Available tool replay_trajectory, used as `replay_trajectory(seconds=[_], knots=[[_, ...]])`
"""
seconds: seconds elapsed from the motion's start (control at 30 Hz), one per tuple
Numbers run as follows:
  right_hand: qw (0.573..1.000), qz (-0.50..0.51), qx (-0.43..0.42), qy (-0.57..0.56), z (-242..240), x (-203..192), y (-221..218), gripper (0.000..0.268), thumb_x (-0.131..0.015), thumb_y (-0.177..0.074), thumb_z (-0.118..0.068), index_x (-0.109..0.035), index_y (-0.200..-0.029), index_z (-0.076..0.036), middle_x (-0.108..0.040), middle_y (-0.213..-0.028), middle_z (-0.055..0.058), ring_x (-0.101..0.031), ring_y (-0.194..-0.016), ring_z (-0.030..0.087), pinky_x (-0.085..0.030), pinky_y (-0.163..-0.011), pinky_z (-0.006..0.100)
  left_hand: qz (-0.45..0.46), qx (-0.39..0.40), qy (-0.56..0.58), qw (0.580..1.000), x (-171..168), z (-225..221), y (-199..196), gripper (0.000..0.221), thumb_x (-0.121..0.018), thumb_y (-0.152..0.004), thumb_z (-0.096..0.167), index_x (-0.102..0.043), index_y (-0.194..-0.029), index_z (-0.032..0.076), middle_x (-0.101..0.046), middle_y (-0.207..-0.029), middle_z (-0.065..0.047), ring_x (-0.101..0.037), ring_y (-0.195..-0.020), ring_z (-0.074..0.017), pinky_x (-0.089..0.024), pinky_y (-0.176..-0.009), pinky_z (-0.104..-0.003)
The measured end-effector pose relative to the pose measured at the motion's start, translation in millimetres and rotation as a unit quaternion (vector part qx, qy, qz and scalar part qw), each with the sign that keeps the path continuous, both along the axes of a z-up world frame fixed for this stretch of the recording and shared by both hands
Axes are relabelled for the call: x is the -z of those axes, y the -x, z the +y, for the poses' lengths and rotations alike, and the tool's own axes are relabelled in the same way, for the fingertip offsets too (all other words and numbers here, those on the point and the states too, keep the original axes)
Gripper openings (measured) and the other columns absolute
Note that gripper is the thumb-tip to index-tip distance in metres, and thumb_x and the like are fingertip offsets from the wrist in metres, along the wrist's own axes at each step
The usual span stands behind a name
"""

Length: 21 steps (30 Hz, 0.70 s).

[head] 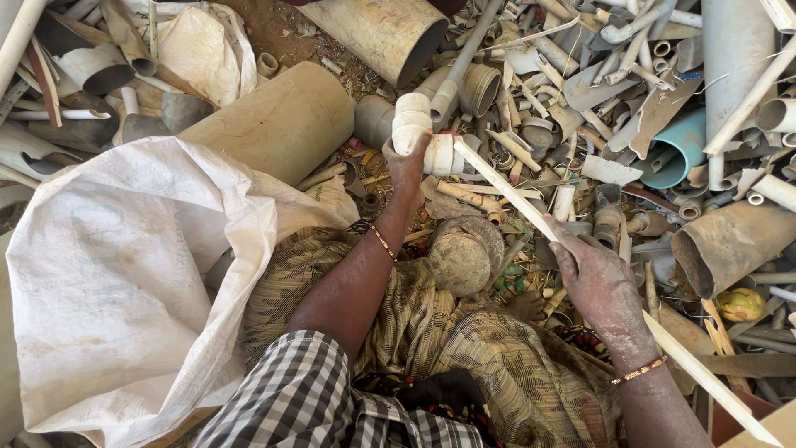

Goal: The person cleans and clears debris from several white PVC pipe fittings and pipe segments by hand and using a thin wooden stick to scrape the interior surfaces while seated in a pile of plastic scrap materials.

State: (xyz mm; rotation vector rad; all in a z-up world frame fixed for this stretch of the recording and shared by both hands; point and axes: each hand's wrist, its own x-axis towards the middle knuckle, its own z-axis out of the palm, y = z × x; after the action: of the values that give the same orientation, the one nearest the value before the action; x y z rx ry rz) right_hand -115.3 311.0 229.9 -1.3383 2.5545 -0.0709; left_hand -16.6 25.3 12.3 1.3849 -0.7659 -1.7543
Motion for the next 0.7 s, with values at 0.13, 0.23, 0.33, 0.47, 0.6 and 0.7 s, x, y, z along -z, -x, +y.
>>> replay_trajectory(seconds=[0.13, 0.23, 0.33, 0.47, 0.6, 0.7], knots=[[1.0, -0.024, -0.005, -0.001, 2.7, -2.3, 0.9, 0.045, -0.055, -0.103, -0.034, -0.056, -0.148, -0.039, -0.07, -0.094, 0.016, -0.073, -0.08, 0.03, -0.06, -0.075, 0.046, 0.055, -0.038, -0.073, 0.995, 11.0, -0.4, 6.3, 0.102, -0.081, -0.074, 0.035, -0.017, -0.152, 0.018, -0.054, -0.129, -0.024, -0.067, -0.107, -0.0341, -0.064, -0.09, -0.047], [0.996, 0.055, -0.06, -0.028, 10.7, 7.5, 4.2, 0.046, -0.054, -0.104, -0.03, -0.057, -0.149, -0.036, -0.071, -0.094, 0.013, -0.072, -0.073, 0.024, -0.06, -0.065, 0.041, 0.094, -0.09, -0.099, 0.987, 27.6, -13.8, 8.4, 0.094, -0.08, -0.08, 0.037, -0.02, -0.148, 0.013, -0.056, -0.128, -0.026, -0.07, -0.104, -0.0354, -0.066, -0.089, -0.048], [0.975, 0.168, -0.127, -0.068, 13.3, 18.6, -0.7, 0.047, -0.052, -0.104, -0.027, -0.057, -0.15, -0.033, -0.073, -0.095, 0.007, -0.071, -0.066, 0.017, -0.059, -0.053, 0.033, 0.121, -0.091, -0.127, 0.98, 30.4, -19.1, 5.2, 0.087, -0.078, -0.083, 0.041, -0.023, -0.145, 0.014, -0.056, -0.129, -0.023, -0.069, -0.104, -0.0337, -0.062, -0.086, -0.051], [0.991, 0.01, 0.069, -0.112, 13.9, -7.0, -1.3, 0.038, -0.046, -0.112, -0.028, -0.057, -0.146, -0.042, -0.074, -0.1, -0.001, -0.072, -0.064, 0.023, -0.062, -0.05, 0.037, 0.176, -0.073, -0.112, 0.975, 22.6, -15.7, 3.3, 0.082, -0.077, -0.081, 0.047, -0.03, -0.139, 0.014, -0.06, -0.129, -0.018, -0.069, -0.103, -0.0299, -0.06, -0.081, -0.05], [0.994, 0.087, -0.058, 0.014, 10.2, -25.4, 0.9, 0.056, -0.059, -0.1, -0.022, -0.052, -0.152, -0.042, -0.07, -0.1, 0.01, -0.072, -0.072, 0.026, -0.061, -0.072, 0.044, 0.146, -0.055, -0.106, 0.982, 11.3, -12.6, 3.4, 0.09, -0.078, -0.078, 0.045, -0.026, -0.145, 0.014, -0.059, -0.126, -0.021, -0.07, -0.102, -0.0337, -0.062, -0.08, -0.051], [0.996, 0.076, -0.048, -0.002, 7.0, -19.8, -1.7, 0.058, -0.06, -0.1, -0.023, -0.048, -0.153, -0.043, -0.069, -0.103, 0.01, -0.073, -0.077, 0.027, -0.063, -0.075, 0.044, 0.121, -0.043, -0.075, 0.989, 10.3, -11.1, 3.7, 0.095, -0.079, -0.076, 0.041, -0.023, -0.149, 0.015, -0.057, -0.124, -0.024, -0.07, -0.101, -0.0346, -0.064, -0.079, -0.049]])
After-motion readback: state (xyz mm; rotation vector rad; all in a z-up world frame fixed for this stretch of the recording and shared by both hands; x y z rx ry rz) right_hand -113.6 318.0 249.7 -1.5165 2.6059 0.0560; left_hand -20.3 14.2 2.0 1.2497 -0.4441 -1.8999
